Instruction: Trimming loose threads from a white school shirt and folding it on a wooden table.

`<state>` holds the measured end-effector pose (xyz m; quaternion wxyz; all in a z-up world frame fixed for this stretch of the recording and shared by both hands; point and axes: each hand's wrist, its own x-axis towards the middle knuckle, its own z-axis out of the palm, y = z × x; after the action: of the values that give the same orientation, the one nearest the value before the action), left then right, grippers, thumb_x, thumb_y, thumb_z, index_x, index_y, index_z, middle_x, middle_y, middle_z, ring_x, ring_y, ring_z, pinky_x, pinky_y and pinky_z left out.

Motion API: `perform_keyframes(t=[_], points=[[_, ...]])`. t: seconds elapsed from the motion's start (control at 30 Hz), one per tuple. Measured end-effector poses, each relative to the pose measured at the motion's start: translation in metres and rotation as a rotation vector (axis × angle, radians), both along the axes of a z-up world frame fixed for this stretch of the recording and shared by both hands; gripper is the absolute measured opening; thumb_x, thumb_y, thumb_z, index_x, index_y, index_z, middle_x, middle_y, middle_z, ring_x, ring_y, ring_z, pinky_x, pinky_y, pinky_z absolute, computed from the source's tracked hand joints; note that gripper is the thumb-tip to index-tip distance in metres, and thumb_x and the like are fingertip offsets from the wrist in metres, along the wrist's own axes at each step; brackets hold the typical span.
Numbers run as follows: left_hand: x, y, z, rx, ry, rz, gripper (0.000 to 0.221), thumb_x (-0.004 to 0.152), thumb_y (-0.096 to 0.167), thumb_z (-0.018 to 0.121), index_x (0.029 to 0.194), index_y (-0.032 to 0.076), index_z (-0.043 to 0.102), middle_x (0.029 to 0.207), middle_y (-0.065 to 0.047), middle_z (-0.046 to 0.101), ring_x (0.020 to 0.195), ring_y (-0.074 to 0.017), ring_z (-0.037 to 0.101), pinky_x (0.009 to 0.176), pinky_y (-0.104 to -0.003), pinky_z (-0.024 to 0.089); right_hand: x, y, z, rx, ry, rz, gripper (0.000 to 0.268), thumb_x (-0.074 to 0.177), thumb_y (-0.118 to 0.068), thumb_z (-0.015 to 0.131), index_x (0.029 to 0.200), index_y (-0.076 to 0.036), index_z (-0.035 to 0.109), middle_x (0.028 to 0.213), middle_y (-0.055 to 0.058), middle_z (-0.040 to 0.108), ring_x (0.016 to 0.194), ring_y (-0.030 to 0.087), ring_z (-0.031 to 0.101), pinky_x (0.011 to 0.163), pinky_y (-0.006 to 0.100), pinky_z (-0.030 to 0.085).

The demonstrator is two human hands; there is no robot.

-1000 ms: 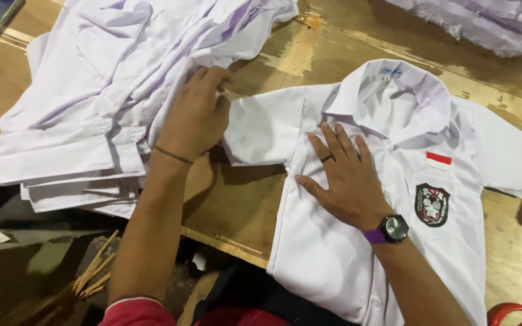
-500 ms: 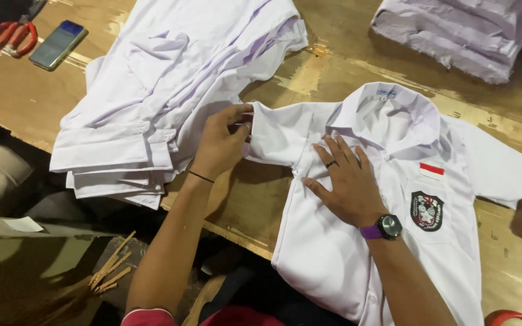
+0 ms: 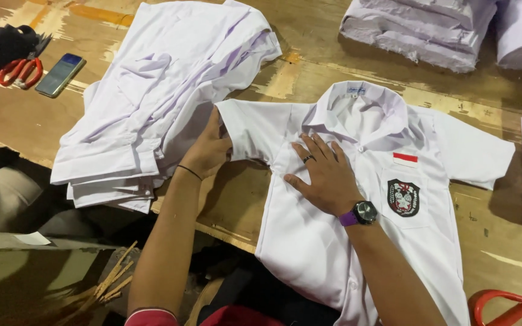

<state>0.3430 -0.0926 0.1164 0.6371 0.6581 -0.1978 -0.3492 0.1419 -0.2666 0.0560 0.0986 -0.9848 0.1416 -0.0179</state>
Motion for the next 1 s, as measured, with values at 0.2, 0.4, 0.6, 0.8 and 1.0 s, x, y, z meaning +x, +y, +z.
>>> perform_keyframes(t=[0.2, 0.4, 0.6, 0.8, 1.0], points=[[0.005, 0.02, -0.001, -0.063, 0.106, -0.086, 0.084, 0.101, 0.008, 0.062, 0.165, 0.034, 0.014, 0.146, -0.017, 0.044, 0.118, -0.0287, 0.056, 0.091, -0.045, 0.055, 0.0, 0.005, 0.014, 0.009, 0.063, -0.022, 0.079, 0.101, -0.074, 0.028, 0.162, -0.024, 0.032, 0.168, 0.009, 0.029, 0.157, 0.029, 0.023, 0.126, 0.053, 0.013], [0.021, 0.033, -0.034, 0.016, 0.116, 0.058, 0.085, 0.102, 0.04, 0.062, 0.167, 0.024, 0.009, 0.115, -0.011, 0.064, 0.082, -0.0185, 0.066, 0.075, -0.033, 0.06, 0.0, 0.006, 0.014, -0.022, 0.062, -0.014, 0.082, 0.1, -0.075, 0.03, 0.163, -0.023, 0.032, 0.169, 0.012, 0.029, 0.156, 0.033, 0.024, 0.125, 0.055, 0.013], [-0.008, 0.037, 0.002, 0.248, -0.448, 0.084, 0.11, 0.093, 0.001, 0.071, 0.165, 0.013, -0.011, 0.11, -0.025, 0.073, 0.106, -0.0371, 0.073, 0.097, -0.046, 0.057, 0.001, 0.007, 0.012, -0.028, 0.059, -0.017, 0.089, 0.096, -0.081, 0.032, 0.163, -0.022, 0.032, 0.169, 0.014, 0.027, 0.157, 0.035, 0.022, 0.125, 0.056, 0.014], [-0.008, 0.038, -0.043, 0.184, -0.972, 0.247, 0.075, 0.087, -0.005, 0.066, 0.156, 0.002, 0.035, 0.104, -0.021, 0.064, 0.096, -0.0365, 0.07, 0.082, -0.045, 0.062, 0.001, 0.006, 0.006, -0.04, 0.04, -0.017, 0.088, 0.095, -0.08, 0.034, 0.162, -0.022, 0.034, 0.169, 0.014, 0.029, 0.156, 0.035, 0.024, 0.125, 0.057, 0.015], [-0.049, 0.015, -0.059, 0.157, -1.377, -0.044, 0.045, 0.078, 0.024, 0.079, 0.12, 0.017, 0.066, 0.103, -0.006, 0.06, 0.094, -0.0308, 0.067, 0.082, -0.042, 0.057, 0.0, 0.006, 0.003, -0.056, -0.043, 0.011, 0.085, 0.095, -0.072, 0.044, 0.162, -0.02, 0.035, 0.166, 0.015, 0.032, 0.155, 0.036, 0.027, 0.123, 0.059, 0.018]])
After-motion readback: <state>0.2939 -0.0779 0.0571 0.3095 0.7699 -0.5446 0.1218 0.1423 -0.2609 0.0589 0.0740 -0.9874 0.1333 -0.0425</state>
